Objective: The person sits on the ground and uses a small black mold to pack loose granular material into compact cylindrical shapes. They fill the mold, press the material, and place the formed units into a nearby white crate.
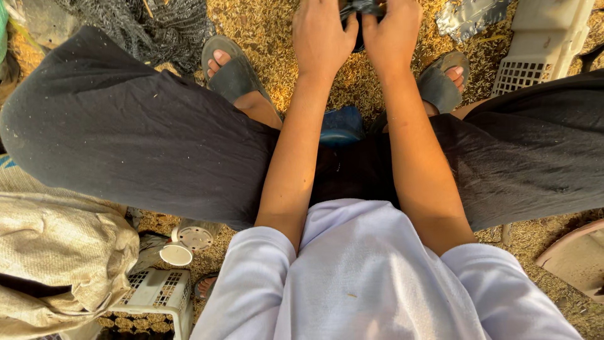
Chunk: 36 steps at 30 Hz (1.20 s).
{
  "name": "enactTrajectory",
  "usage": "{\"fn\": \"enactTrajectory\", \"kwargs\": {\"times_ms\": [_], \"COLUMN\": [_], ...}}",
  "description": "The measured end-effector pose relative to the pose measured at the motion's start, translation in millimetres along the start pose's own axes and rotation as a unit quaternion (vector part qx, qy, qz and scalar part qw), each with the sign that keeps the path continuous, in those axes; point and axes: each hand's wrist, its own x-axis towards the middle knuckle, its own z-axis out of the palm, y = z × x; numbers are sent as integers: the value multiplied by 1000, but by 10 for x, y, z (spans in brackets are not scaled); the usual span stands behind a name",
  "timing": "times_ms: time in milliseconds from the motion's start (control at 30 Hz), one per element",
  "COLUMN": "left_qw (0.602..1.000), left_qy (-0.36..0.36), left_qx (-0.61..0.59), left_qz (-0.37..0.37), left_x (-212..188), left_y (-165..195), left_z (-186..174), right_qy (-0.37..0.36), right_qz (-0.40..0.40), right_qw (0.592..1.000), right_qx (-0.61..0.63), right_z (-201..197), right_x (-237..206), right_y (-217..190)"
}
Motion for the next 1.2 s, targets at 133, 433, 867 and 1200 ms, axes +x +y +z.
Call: {"fn": "enactTrajectory", "kwargs": {"times_ms": [133, 433, 867, 1200], "left_qw": [998, 984, 956, 995], "left_qy": [3, -162, -132, -12], "left_qx": [-58, -3, 146, -89], "left_qz": [27, -79, -218, -36], "left_x": [-45, -322, -353, 64], "left_y": [64, 455, 55, 551], "left_z": [-25, -1152, -854, -783], "right_qy": [22, 23, -14, 136], "right_qz": [-23, 43, 122, 70], "right_qw": [998, 984, 975, 958], "right_qx": [61, 171, 186, 241], "right_z": [68, 99, -26, -56], "right_x": [-73, -115, -20, 95], "right_y": [191, 588, 287, -405]}}
